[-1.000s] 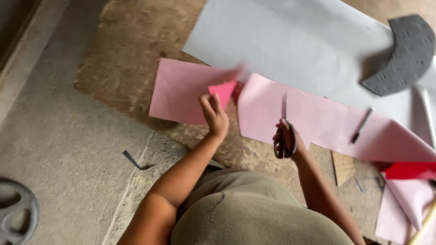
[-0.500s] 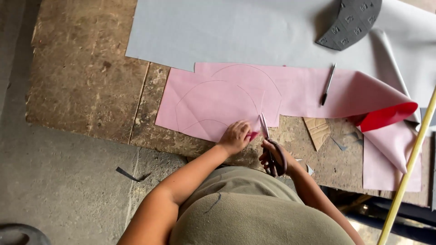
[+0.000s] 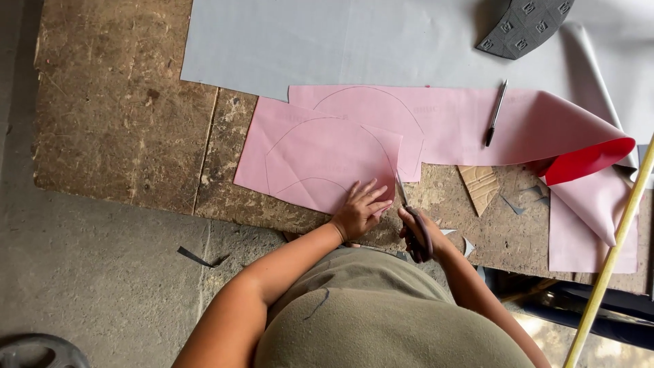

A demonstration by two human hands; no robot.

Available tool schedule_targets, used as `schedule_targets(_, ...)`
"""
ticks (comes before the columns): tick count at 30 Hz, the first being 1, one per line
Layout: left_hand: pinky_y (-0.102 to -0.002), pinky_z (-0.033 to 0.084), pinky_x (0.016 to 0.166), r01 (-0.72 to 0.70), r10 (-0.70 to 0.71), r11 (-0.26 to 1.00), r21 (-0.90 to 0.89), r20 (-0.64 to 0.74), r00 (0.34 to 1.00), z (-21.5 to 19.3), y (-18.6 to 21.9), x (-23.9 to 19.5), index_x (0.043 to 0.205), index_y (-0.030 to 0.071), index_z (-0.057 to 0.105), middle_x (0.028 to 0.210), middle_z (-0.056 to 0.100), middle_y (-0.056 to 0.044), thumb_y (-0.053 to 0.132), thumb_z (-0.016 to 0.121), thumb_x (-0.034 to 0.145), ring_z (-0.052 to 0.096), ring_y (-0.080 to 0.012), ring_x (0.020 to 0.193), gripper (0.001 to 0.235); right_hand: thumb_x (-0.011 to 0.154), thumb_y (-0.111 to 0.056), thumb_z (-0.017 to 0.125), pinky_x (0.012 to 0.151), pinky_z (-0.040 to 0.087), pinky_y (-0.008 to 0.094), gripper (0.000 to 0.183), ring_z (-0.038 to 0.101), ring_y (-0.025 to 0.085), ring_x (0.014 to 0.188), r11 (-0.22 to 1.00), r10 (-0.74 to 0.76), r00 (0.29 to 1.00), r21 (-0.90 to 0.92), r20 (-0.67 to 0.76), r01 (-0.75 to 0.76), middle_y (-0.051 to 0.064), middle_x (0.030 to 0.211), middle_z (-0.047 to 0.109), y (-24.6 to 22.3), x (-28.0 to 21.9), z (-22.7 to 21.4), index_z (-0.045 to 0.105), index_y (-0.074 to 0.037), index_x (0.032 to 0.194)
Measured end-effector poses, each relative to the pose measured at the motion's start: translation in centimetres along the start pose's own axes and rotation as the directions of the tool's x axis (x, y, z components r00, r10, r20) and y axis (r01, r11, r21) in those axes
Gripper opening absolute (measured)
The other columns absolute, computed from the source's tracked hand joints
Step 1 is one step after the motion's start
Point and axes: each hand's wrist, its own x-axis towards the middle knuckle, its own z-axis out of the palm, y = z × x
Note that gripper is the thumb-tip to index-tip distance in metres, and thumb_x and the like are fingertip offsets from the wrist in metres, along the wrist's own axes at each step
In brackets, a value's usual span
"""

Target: Tracing a template onto pink upholstery material and cutting out the shapes with scissors

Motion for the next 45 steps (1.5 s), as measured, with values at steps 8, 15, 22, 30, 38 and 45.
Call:
schedule_targets(8, -0.059, 0.022, 0.121, -0.001, 0.003, 0.998, -0.059, 0.036, 0.999, 0.3, -0.2, -0.7, 0.137, 0.043, 0.062, 0.151, 0.056, 0.001, 0.038, 0.047, 0.093, 0.04, -0.0335, 0.15, 0.047, 0.092, -0.062, 0.072, 0.044, 0.055, 0.04, 0.066, 0.063, 0.031, 0.054, 0.998, -0.015, 0.999, -0.065, -0.03, 0.013, 0.025, 0.074, 0.063, -1.7, -1.0, 1.7, 0.059, 0.001, 0.105)
schedule_targets(15, -0.061, 0.016, 0.123, 0.028, -0.019, 0.998, -0.062, 0.139, 0.99, 0.1, 0.2, -0.6, 0.133, 0.044, 0.064, 0.152, 0.054, 0.003, 0.041, 0.047, 0.091, 0.038, -0.0326, 0.152, 0.045, 0.098, -0.058, 0.065, 0.039, 0.051, 0.04, 0.061, 0.061, 0.032, 0.044, 0.993, -0.092, 0.995, -0.074, -0.043, 0.088, 0.024, 0.066, 0.059, -1.3, -1.3, 2.3, 0.059, 0.002, 0.105)
schedule_targets(22, -0.072, 0.01, 0.12, 0.032, 0.014, 0.987, -0.156, 0.287, 0.958, 1.0, 0.0, -1.7, 0.121, 0.043, 0.071, 0.147, 0.059, 0.006, 0.043, 0.05, 0.087, 0.043, -0.0331, 0.148, 0.04, 0.098, -0.055, 0.066, 0.036, 0.047, 0.038, 0.058, 0.057, 0.031, 0.04, 0.991, -0.129, 0.991, -0.046, -0.036, 0.127, 0.023, 0.061, 0.055, -0.7, -0.7, 1.9, 0.056, 0.002, 0.099)
schedule_targets(30, -0.078, 0.009, 0.118, 0.085, 0.002, 0.974, -0.21, 0.384, 0.923, 1.6, -0.7, -1.9, 0.109, 0.045, 0.075, 0.148, 0.058, 0.013, 0.043, 0.053, 0.084, 0.042, -0.0306, 0.149, 0.033, 0.102, -0.049, 0.062, 0.037, 0.047, 0.038, 0.054, 0.059, 0.031, 0.039, 0.987, -0.161, 0.985, -0.02, -0.066, 0.16, 0.022, 0.062, 0.056, 0.5, -0.5, 1.6, 0.061, 0.004, 0.105)
schedule_targets(38, -0.075, 0.002, 0.12, 0.146, -0.02, 0.959, -0.242, 0.457, 0.889, -0.5, -0.3, -2.0, 0.104, 0.048, 0.076, 0.146, 0.059, 0.02, 0.044, 0.053, 0.085, 0.044, -0.0235, 0.148, 0.03, 0.104, -0.046, 0.061, 0.038, 0.046, 0.037, 0.05, 0.055, 0.029, 0.036, 0.987, -0.162, 0.981, -0.023, -0.102, 0.161, 0.02, 0.058, 0.053, 0.8, 0.2, 0.6, 0.061, 0.004, 0.104)
schedule_targets(45, -0.069, -0.005, 0.124, 0.192, -0.033, 0.958, -0.213, 0.585, 0.811, -2.9, -0.4, -2.4, 0.094, 0.047, 0.077, 0.138, 0.063, 0.025, 0.048, 0.055, 0.085, 0.047, -0.0169, 0.146, 0.024, 0.097, -0.048, 0.072, 0.029, 0.04, 0.036, 0.054, 0.051, 0.028, 0.032, 0.99, -0.139, 0.988, 0.011, -0.067, 0.14, 0.019, 0.056, 0.051, 0.2, 0.0, -0.1, 0.06, 0.004, 0.102)
